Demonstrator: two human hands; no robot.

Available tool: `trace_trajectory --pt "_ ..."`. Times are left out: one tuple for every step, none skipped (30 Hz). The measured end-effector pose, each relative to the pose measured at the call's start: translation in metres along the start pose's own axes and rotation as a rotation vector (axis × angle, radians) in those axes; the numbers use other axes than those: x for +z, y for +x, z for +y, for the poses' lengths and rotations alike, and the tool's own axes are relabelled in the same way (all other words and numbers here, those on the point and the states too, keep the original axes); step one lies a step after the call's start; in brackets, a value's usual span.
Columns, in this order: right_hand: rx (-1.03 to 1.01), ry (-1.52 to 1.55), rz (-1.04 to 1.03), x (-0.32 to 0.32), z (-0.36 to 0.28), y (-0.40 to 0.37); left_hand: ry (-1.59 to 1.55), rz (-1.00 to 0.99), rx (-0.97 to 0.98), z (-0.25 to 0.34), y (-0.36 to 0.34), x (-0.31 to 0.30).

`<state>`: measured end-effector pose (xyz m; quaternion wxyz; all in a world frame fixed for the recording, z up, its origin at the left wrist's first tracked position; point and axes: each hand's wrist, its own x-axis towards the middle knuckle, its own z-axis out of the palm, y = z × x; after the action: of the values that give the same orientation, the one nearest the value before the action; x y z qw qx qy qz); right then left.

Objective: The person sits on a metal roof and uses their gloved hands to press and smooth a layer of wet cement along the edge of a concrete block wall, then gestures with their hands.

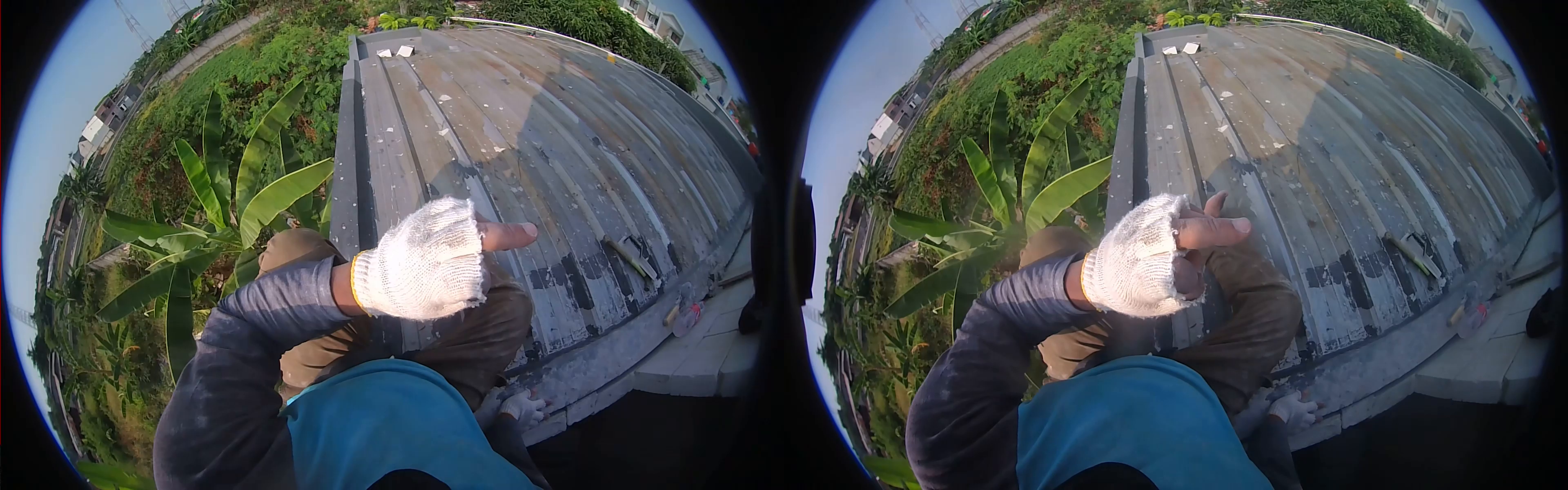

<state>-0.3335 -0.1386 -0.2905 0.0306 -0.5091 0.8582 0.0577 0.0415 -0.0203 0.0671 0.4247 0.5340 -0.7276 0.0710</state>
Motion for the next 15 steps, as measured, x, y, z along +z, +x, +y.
trace_trajectory --pt "0.007 0.002 -0.031 -0.004 -0.001 -0.001 -0.011 0.019 0.017 -0.001 0.0 0.001" --pt "0.009 0.002 -0.03 -0.002 0.001 0.0 -0.012 0.019 0.018 -0.002 -0.001 0.002" --pt "-0.004 0.011 -0.018 -0.002 0.002 -0.001 0.005 0.024 0.024 -0.002 -0.001 0.003" --pt "-0.016 0.019 -0.005 -0.003 0.002 -0.002 0.023 0.029 0.029 -0.002 -0.002 0.003" --pt "-0.014 0.018 -0.005 -0.005 0.002 -0.001 0.021 0.028 0.03 -0.002 -0.001 0.003" --pt "-0.011 0.016 -0.049 -0.015 0.0 -0.005 0.019 0.02 0.021 -0.002 0.0 0.002" --pt "-0.007 0.015 -0.094 -0.021 -0.002 -0.008 0.016 0.013 0.012 -0.002 0.001 0.002" --pt "-0.005 0.015 -0.094 -0.021 -0.001 -0.007 0.014 0.012 0.013 -0.002 0.001 0.003" --pt "-0.007 0.003 -0.092 -0.019 -0.001 -0.006 0.006 0.024 0.011 -0.002 -0.001 0.003" --pt "-0.009 -0.008 -0.091 -0.016 -0.001 -0.005 -0.002 0.035 0.008 -0.003 -0.002 0.005" --pt "-0.008 -0.008 -0.091 -0.011 0.0 -0.003 -0.003 0.035 0.009 -0.007 -0.005 0.006" --pt "-0.007 -0.018 -0.059 -0.004 0.001 -0.001 0.045 -0.016 0.094 -0.011 -0.007 0.007" --pt "-0.007 -0.029 -0.028 0.001 0.003 0.001 0.093 -0.068 0.179 -0.013 -0.007 0.006" --pt "-0.008 -0.029 -0.029 0.006 0.004 0.004 0.093 -0.069 0.179 -0.011 -0.009 0.006" --pt "-0.006 -0.033 -0.033 0.006 0.004 0.006 0.041 -0.087 0.037 -0.001 -0.004 0.004"
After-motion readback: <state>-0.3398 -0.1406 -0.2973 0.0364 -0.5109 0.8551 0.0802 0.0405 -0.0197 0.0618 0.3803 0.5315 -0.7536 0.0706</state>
